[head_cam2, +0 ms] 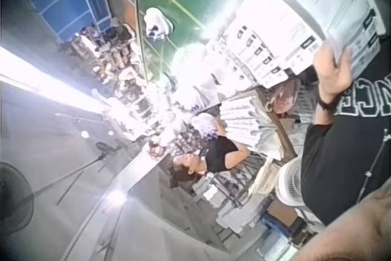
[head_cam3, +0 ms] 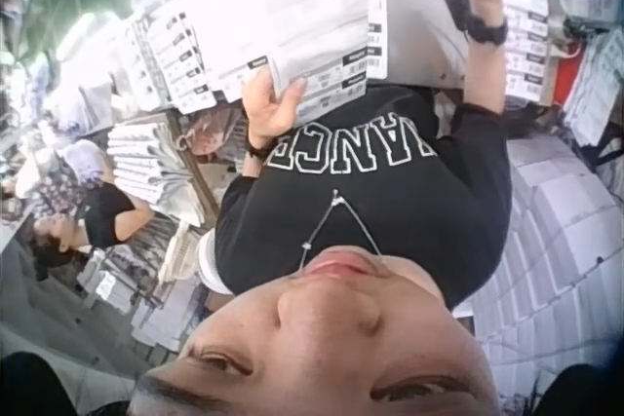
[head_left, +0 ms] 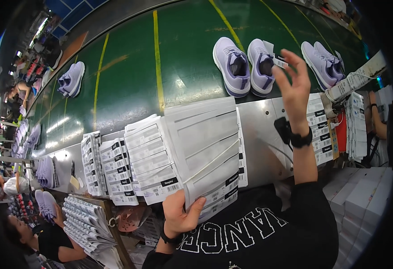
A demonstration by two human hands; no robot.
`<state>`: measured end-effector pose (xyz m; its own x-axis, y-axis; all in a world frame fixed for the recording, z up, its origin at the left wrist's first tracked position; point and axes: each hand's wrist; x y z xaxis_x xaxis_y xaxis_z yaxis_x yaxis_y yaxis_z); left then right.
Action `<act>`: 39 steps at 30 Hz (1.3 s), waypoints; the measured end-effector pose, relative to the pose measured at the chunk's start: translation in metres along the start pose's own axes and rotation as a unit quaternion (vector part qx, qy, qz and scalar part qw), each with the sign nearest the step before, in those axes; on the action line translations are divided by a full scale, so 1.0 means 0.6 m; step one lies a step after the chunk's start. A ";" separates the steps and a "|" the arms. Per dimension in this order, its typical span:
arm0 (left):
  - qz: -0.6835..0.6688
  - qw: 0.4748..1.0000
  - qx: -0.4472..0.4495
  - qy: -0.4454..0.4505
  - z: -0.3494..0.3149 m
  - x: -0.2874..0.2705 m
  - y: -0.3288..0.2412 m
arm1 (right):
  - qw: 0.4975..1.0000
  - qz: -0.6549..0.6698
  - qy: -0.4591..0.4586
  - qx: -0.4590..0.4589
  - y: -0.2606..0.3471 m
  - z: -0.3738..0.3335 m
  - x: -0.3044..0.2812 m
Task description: Inspecting shoe quality and matching them with product labels on a conveyor belt.
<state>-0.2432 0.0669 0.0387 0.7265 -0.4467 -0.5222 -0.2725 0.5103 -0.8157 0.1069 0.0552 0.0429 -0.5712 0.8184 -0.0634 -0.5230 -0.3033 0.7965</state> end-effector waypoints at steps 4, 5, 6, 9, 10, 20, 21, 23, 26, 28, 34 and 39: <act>0.043 0.996 0.068 0.043 0.029 0.005 -0.007 | 0.970 0.057 0.232 -0.051 0.116 -0.034 0.034; 0.062 0.992 0.080 0.074 0.034 0.008 -0.004 | 0.971 0.055 0.226 -0.050 0.121 -0.041 0.038; 0.084 0.987 0.090 0.104 0.038 0.009 0.000 | 0.950 0.076 0.303 -0.024 0.122 -0.046 0.043; 0.045 0.995 0.022 0.087 0.034 0.023 -0.006 | 0.936 0.062 0.347 -0.008 0.129 -0.071 0.026; 0.053 0.995 0.026 0.081 0.031 0.023 -0.009 | 0.944 0.045 0.325 -0.021 0.132 -0.080 0.030; 0.056 0.987 0.006 0.148 0.047 0.002 -0.003 | 0.937 0.062 0.342 -0.049 0.149 -0.111 0.007; 0.040 0.984 -0.008 0.176 0.053 -0.003 -0.008 | 0.956 0.066 0.285 -0.016 0.153 -0.116 0.010; 0.025 0.970 -0.062 0.233 0.067 -0.006 0.002 | 0.968 0.021 0.239 0.068 0.162 -0.112 0.003; -0.091 0.972 -0.136 0.169 0.091 0.019 0.052 | 0.987 -0.084 0.119 -0.074 0.157 -0.089 0.025; -0.097 0.969 -0.148 0.175 0.091 0.038 0.080 | 0.990 -0.077 0.119 -0.028 0.132 -0.095 0.011; 0.366 0.928 0.063 0.014 0.084 0.075 0.059 | 0.938 -0.015 0.245 0.246 0.021 -0.161 -0.017; -0.107 0.959 -0.090 0.245 0.137 0.118 0.041 | 0.912 0.113 0.208 0.335 -0.069 -0.202 0.020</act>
Point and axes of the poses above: each hand's wrist, its own z-axis towards the middle knuckle, its own x-axis out of the palm, y = z × x, and after that the axes turned 12 degrees about z, right-handed
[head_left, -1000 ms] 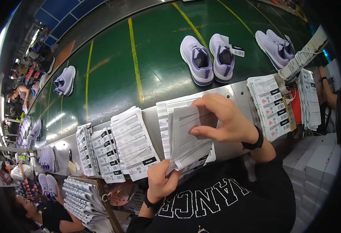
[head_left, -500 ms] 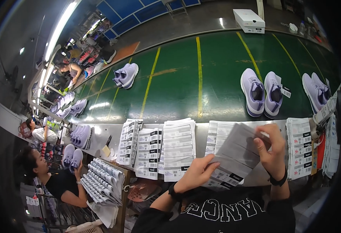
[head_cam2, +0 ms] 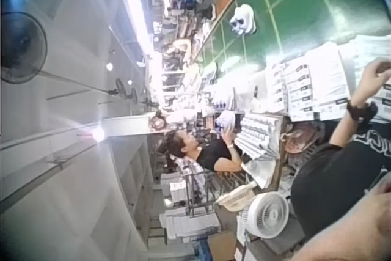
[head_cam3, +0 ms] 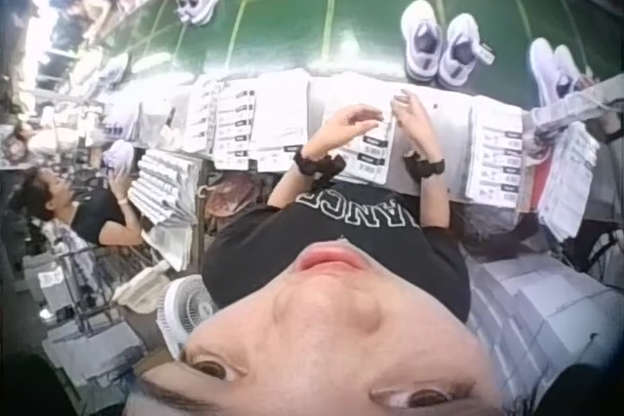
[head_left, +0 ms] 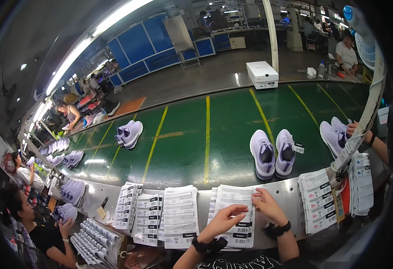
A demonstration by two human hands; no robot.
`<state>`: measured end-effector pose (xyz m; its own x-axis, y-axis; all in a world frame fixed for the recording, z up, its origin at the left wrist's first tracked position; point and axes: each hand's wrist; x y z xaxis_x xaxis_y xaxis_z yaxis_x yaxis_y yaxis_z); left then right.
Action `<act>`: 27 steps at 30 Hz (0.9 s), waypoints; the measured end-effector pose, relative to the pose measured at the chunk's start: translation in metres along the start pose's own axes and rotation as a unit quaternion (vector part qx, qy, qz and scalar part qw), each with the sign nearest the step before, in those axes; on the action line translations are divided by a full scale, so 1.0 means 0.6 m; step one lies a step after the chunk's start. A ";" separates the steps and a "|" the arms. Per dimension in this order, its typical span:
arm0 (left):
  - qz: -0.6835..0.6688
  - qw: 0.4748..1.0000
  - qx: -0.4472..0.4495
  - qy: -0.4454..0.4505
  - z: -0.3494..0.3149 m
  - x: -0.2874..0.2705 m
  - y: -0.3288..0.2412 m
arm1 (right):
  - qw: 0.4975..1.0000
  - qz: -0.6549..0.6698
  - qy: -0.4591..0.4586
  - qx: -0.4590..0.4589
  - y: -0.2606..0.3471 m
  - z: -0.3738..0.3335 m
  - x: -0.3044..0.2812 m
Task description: Inspecting shoe quality and matching them with product labels on a conveyor belt.
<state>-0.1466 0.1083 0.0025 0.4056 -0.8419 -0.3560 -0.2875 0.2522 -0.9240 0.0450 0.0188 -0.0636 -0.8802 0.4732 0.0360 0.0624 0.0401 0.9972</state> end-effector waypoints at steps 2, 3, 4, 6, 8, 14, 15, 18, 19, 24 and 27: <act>-0.246 0.963 -0.024 0.108 0.038 0.017 0.039 | 0.982 0.160 0.004 0.099 -0.028 0.024 -0.001; -0.324 0.936 -0.012 0.136 0.060 0.027 0.075 | 0.983 0.157 0.004 0.099 -0.027 0.029 -0.008; -0.428 0.888 -0.012 0.168 0.077 0.041 0.110 | 0.966 0.226 0.008 0.124 -0.023 0.033 -0.016; -0.526 0.827 -0.014 0.199 0.093 0.054 0.131 | 0.923 0.351 0.001 0.157 -0.020 0.040 -0.035; -0.595 0.785 -0.031 0.170 0.093 0.052 0.128 | 0.902 0.398 -0.008 0.169 -0.032 0.049 -0.049; -0.590 0.780 -0.034 0.205 0.106 0.059 0.149 | 0.843 0.506 -0.056 0.172 -0.043 0.050 -0.058; -0.594 0.781 -0.030 0.192 0.107 0.059 0.150 | 0.828 0.531 -0.073 0.162 -0.042 0.050 -0.059; -0.580 0.792 -0.035 0.189 0.104 0.058 0.144 | 0.823 0.539 -0.066 0.168 -0.039 0.051 -0.055; -0.581 0.792 -0.032 0.182 0.104 0.057 0.146 | 0.819 0.544 -0.072 0.165 -0.037 0.053 -0.053; -0.578 0.794 -0.021 0.187 0.103 0.056 0.149 | 0.828 0.529 -0.074 0.167 -0.038 0.055 -0.049; -0.579 0.793 -0.023 0.186 0.104 0.059 0.152 | 0.823 0.540 -0.056 0.165 -0.044 0.055 -0.054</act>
Point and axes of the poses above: each hand's wrist, its own z-axis towards the middle knuckle, its own x-axis out of the palm, y = z × x, and after that the axes turned 12 degrees about z, right-handed
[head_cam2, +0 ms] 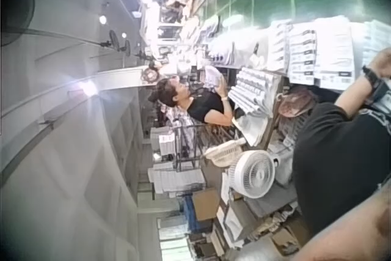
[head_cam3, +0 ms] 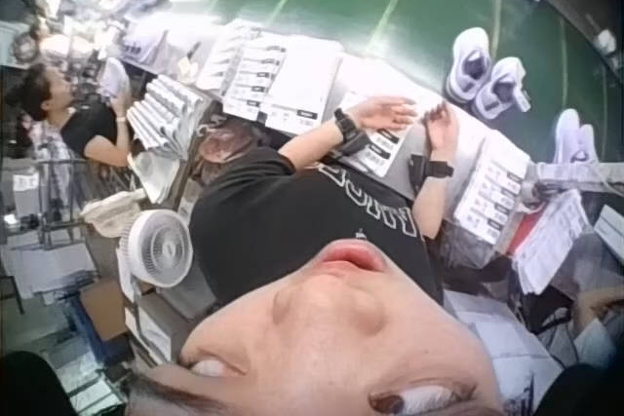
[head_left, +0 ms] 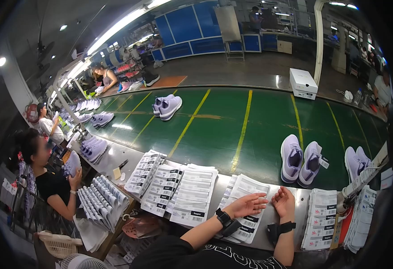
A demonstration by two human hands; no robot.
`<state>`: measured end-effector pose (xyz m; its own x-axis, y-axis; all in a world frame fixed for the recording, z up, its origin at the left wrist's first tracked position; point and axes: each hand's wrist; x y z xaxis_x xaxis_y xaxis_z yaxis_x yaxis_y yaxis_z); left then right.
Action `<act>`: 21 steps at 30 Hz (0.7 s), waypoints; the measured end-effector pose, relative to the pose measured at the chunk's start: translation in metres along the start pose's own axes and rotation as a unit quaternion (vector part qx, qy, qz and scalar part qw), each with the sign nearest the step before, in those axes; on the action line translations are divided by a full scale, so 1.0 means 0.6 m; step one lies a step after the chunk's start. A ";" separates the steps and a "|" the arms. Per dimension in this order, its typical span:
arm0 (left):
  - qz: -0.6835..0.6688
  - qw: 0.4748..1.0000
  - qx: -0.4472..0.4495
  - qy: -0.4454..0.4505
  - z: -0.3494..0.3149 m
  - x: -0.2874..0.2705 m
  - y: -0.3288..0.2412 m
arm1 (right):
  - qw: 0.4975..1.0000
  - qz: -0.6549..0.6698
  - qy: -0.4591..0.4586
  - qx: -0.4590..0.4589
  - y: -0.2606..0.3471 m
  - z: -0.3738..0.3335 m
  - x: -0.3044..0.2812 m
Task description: Inspecting shoe quality and matching them with product labels on a conveyor belt.
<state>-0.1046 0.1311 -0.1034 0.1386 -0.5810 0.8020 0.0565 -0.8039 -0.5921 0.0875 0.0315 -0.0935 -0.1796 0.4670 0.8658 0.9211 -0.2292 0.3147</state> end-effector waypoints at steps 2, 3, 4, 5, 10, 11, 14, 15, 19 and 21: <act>0.004 1.000 0.005 -0.004 0.001 0.005 0.002 | 1.000 -0.001 -0.009 -0.008 0.004 -0.002 -0.006; 0.004 1.000 0.002 -0.003 0.002 0.006 0.003 | 1.000 0.000 -0.001 -0.006 0.005 -0.002 -0.009; 0.004 1.000 -0.001 -0.001 0.004 0.007 0.004 | 1.000 -0.003 0.003 -0.002 0.006 -0.004 -0.008; 0.002 1.000 -0.004 -0.005 0.003 0.008 0.006 | 1.000 -0.002 0.008 -0.002 0.006 -0.007 -0.006; 0.000 1.000 0.000 -0.005 -0.001 -0.001 0.005 | 1.000 -0.002 0.018 0.005 -0.001 -0.008 0.001; -0.003 1.000 -0.001 -0.004 0.000 -0.003 0.004 | 1.000 -0.002 0.026 0.007 -0.001 -0.002 -0.003; 0.000 1.000 -0.006 -0.002 0.006 0.005 -0.002 | 0.999 -0.004 0.039 0.007 0.010 0.005 -0.012; 0.008 1.000 -0.010 0.001 0.008 0.011 -0.003 | 0.999 -0.001 0.036 0.004 0.015 0.006 -0.020; 0.012 1.000 -0.016 -0.008 0.003 -0.003 -0.001 | 0.998 0.010 0.059 0.020 0.009 0.019 -0.032; 0.015 0.999 -0.025 -0.025 0.006 -0.012 0.002 | 0.998 0.002 0.049 0.032 0.001 0.016 -0.009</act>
<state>-0.1019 0.1351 -0.1101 0.1894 -0.5986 0.7783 0.0021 -0.7924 -0.6100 0.0923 0.0370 -0.1016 -0.2065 0.3807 0.9014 0.9412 -0.1744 0.2893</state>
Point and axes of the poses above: each hand's wrist, its own z-axis towards the middle knuckle, its own x-axis out of the palm, y = z × x, and after that the axes turned 12 degrees about z, right-handed
